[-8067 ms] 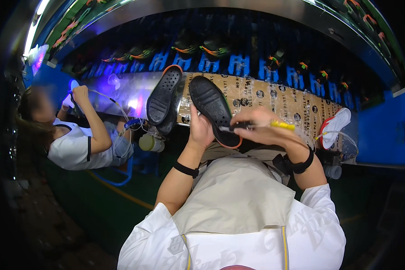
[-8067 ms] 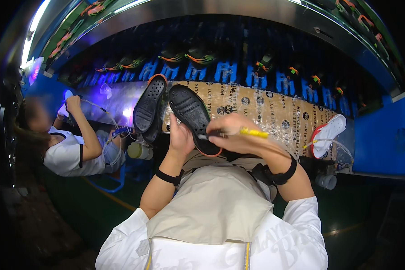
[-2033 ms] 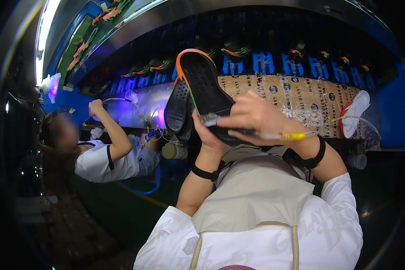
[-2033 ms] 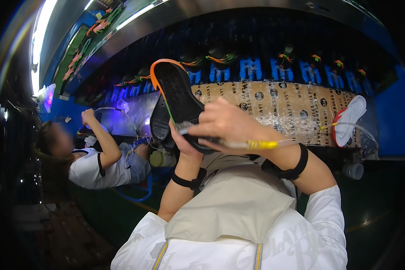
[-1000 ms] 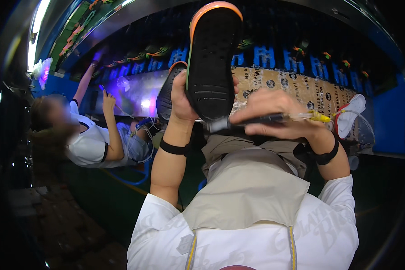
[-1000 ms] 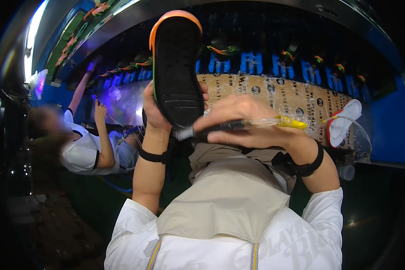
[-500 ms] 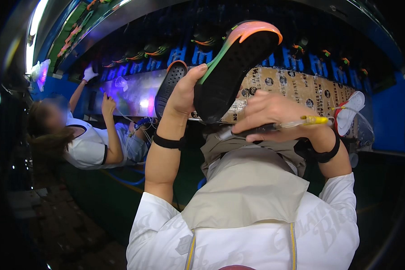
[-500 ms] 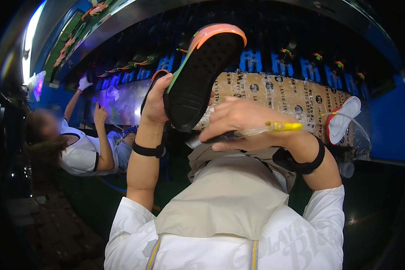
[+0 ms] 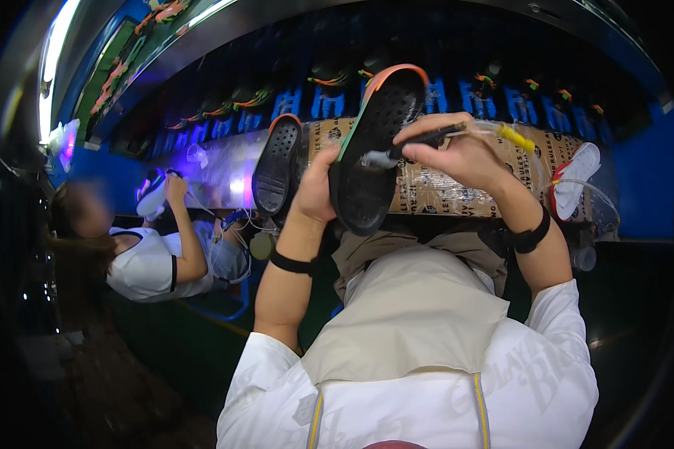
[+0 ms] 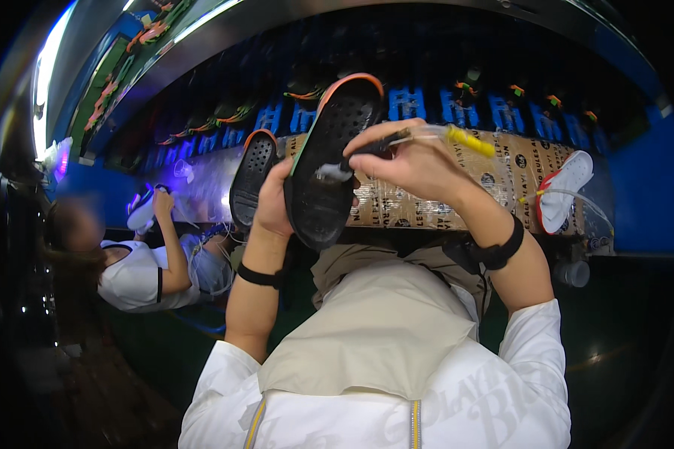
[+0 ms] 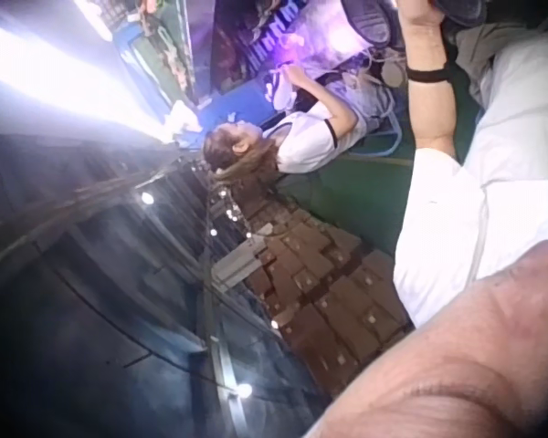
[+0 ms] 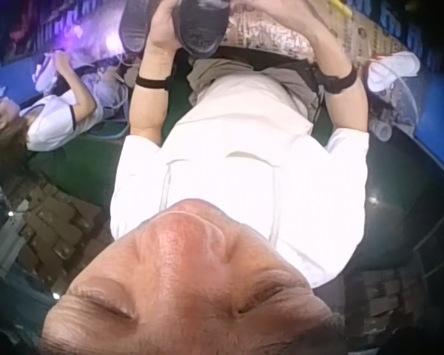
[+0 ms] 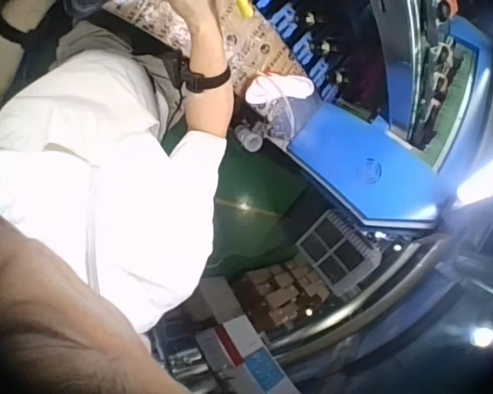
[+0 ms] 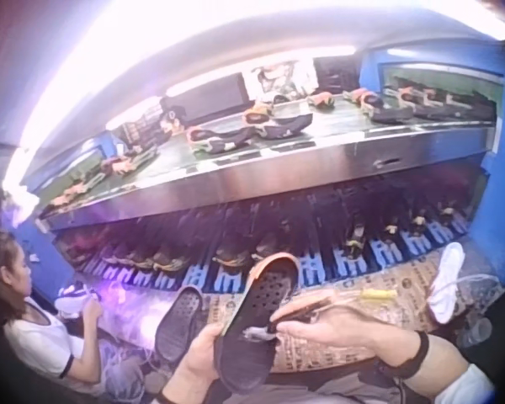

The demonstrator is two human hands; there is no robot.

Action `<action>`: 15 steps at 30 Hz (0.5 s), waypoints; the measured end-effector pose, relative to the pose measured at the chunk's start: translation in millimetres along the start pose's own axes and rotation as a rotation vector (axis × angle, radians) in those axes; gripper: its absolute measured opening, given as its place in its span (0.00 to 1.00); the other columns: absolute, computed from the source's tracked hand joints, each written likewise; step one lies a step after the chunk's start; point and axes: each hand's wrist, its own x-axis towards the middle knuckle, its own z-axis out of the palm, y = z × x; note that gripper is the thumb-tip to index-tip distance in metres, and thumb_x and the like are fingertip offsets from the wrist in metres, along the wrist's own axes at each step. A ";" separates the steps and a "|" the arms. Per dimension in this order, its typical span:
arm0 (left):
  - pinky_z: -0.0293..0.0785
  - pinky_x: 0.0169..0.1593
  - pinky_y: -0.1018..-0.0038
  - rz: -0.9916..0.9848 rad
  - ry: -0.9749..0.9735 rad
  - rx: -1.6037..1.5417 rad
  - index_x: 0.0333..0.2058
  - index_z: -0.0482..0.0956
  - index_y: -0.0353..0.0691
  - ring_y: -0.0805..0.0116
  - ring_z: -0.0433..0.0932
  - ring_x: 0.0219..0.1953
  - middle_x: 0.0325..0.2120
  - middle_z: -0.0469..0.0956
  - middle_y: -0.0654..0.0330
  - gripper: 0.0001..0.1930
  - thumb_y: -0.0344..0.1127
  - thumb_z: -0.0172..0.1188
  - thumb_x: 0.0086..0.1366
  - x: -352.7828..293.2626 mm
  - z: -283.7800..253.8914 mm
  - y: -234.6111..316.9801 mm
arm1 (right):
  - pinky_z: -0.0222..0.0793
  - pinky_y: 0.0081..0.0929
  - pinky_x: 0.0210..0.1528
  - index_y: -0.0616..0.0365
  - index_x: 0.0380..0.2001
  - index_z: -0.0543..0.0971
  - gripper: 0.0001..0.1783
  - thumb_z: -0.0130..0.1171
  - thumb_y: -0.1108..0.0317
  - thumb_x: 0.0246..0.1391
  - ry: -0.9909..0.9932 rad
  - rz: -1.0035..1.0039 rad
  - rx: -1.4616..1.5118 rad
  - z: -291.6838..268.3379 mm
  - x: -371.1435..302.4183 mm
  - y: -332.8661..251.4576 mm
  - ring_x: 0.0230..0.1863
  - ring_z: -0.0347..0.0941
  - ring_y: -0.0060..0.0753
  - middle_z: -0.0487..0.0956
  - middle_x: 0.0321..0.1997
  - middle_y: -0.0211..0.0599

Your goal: Applying adhesive or finish to the bottom of shoe soles using a brush on a manufacturing line.

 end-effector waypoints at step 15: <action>0.79 0.62 0.55 0.202 0.097 -0.206 0.64 0.73 0.31 0.49 0.83 0.55 0.54 0.82 0.44 0.36 0.55 0.30 0.77 -13.0 -24.4 -37.4 | 0.76 0.39 0.44 0.54 0.48 0.87 0.17 0.73 0.68 0.53 -0.296 -0.478 -0.294 26.8 -14.9 4.3 0.40 0.78 0.42 0.82 0.35 0.38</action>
